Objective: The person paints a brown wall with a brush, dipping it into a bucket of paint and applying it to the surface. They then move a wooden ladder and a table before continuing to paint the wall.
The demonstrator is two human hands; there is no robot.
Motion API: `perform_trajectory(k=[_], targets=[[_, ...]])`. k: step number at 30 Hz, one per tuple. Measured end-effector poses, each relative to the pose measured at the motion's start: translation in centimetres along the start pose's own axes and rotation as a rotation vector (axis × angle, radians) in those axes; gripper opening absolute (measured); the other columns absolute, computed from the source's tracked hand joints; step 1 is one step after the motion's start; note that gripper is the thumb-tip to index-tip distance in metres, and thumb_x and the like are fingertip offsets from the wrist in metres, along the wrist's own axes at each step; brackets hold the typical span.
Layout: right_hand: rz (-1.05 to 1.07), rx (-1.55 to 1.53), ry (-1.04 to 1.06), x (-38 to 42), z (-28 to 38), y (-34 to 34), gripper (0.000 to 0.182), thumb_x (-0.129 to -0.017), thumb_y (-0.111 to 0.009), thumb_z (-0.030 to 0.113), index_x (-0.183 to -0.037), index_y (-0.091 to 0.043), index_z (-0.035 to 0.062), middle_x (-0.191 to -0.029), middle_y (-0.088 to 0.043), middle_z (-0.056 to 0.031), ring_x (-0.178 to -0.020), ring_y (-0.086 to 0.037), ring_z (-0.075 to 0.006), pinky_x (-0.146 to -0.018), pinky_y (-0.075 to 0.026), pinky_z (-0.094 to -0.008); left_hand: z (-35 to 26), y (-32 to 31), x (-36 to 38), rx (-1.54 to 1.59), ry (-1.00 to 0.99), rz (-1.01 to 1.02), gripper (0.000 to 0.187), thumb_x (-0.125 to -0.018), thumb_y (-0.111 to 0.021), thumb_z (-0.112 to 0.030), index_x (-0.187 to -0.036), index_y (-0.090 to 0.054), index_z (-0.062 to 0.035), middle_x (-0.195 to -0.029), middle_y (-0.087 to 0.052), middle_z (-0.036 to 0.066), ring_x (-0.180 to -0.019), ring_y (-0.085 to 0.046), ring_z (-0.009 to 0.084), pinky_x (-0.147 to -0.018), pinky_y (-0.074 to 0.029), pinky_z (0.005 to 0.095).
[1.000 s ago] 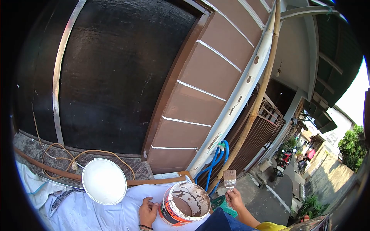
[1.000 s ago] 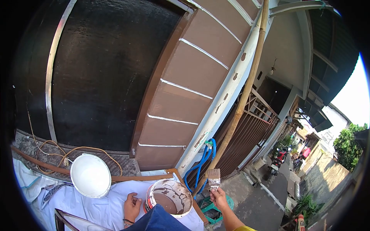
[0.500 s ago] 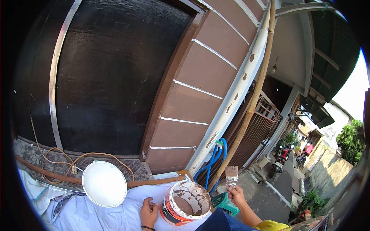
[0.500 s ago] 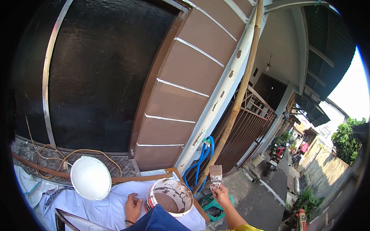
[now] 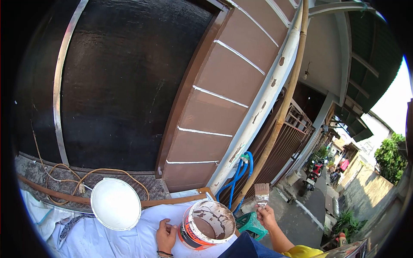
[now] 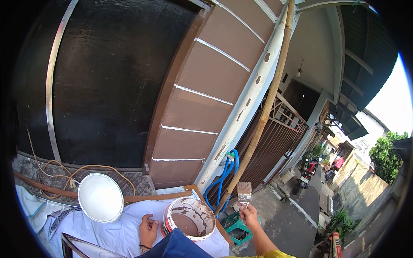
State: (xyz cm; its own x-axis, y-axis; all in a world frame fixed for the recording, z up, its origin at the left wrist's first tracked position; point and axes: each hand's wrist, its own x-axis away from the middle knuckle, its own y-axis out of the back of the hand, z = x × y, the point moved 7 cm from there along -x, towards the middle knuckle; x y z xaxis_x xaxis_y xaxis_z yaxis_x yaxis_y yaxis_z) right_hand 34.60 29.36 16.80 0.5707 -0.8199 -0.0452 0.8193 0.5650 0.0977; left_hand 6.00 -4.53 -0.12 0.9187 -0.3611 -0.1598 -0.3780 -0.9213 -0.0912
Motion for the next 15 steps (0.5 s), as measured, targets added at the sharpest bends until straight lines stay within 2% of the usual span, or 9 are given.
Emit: perform_trajectory(k=[6, 9, 11, 15], targets=[[-0.015, -0.040, 0.060, -0.8, 0.2, 0.8, 0.021, -0.096, -0.062, 0.015, -0.113, -0.062, 0.0028, -0.068, -0.053, -0.0004, -0.050, -0.046, -0.0097, -0.041, -0.036, -0.0250, 0.0, 0.0, 0.0, -0.029, -0.012, -0.007, 0.037, -0.088, -0.075, -0.017, -0.119, -0.060, -0.0013, -0.075, -0.069, 0.009, -0.063, -0.067, 0.0173, -0.059, -0.053, 0.0314], [0.015, -0.083, 0.089, -2.0, -0.3, 0.2, 0.021, -0.095, -0.063, 0.016, -0.111, -0.062, 0.0035, -0.069, -0.053, -0.0007, -0.049, -0.045, -0.0095, -0.041, -0.038, -0.0247, -0.8, 0.2, 0.3, -0.138, 0.002, 0.033, 0.043, -0.090, -0.073, -0.030, -0.122, -0.060, -0.0033, -0.081, -0.072, 0.010, -0.072, -0.072, 0.0238, -0.067, -0.057, 0.0361], [0.020, -0.137, 0.121, -3.2, -1.3, 0.3, 0.021, -0.096, -0.064, 0.019, -0.112, -0.062, 0.0049, -0.070, -0.052, 0.0001, -0.049, -0.046, -0.0083, -0.039, -0.035, -0.0223, -1.0, 0.2, 0.4, -0.146, 0.008, 0.050, 0.044, -0.092, -0.072, -0.033, -0.125, -0.059, -0.0049, -0.082, -0.071, 0.012, -0.076, -0.072, 0.0280, -0.068, -0.055, 0.0385], [0.042, -0.179, 0.151, -5.0, -2.1, -0.8, 0.025, -0.098, -0.066, 0.022, -0.115, -0.062, 0.0047, -0.072, -0.051, 0.0021, -0.050, -0.045, -0.0065, -0.039, -0.035, -0.0218, -0.6, 0.0, 0.4, -0.153, -0.003, 0.072, 0.046, -0.095, -0.067, -0.036, -0.128, -0.056, -0.0046, -0.082, -0.070, 0.013, -0.076, -0.070, 0.0281, -0.068, -0.054, 0.0391]])
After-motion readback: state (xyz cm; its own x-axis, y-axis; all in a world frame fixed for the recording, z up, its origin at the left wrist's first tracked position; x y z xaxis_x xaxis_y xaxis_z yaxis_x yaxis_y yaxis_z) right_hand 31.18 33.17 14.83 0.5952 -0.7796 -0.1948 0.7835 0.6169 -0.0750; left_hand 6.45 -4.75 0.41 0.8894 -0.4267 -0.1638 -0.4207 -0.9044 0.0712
